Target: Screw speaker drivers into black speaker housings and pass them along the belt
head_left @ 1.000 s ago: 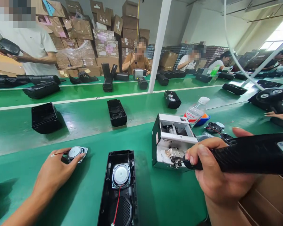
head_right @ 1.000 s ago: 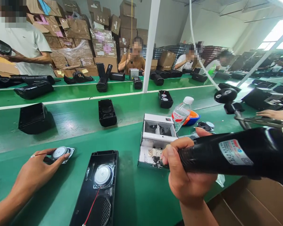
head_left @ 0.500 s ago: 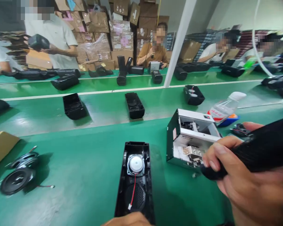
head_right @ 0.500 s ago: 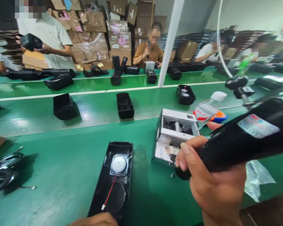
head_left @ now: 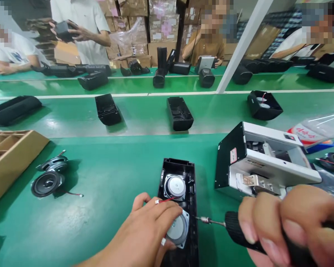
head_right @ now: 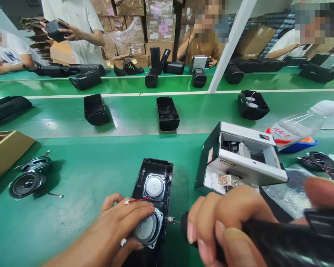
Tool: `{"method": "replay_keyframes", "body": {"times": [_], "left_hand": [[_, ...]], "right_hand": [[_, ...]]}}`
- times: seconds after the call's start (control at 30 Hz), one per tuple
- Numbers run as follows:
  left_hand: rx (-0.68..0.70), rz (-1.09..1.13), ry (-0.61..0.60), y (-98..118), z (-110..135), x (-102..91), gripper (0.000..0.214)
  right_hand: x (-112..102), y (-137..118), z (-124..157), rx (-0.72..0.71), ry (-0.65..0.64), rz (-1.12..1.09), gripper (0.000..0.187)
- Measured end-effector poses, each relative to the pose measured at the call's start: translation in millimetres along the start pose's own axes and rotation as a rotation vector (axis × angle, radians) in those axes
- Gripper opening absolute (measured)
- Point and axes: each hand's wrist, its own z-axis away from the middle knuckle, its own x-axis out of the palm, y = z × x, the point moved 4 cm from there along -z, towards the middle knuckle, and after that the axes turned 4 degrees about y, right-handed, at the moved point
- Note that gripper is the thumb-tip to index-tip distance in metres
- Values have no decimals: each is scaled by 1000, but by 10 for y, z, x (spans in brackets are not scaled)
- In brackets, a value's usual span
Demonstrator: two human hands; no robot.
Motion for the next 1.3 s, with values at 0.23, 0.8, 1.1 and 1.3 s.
{"method": "replay_keyframes", "body": {"times": [0.23,0.8,1.1,1.3], "left_hand": [[62,-139,34,-46,79,144,45],[78,-207,-18,11,62,159,47],[130,-336,33,124,14,180,38],[100,-306,87,103,31,225,41]], "right_hand": [[376,72,-6,139,-55,-25,18],[471,291,85,118,-66,21,56],[459,405,61,165,-173,-9,49],[393,485,154,138,-227,57,41]]}}
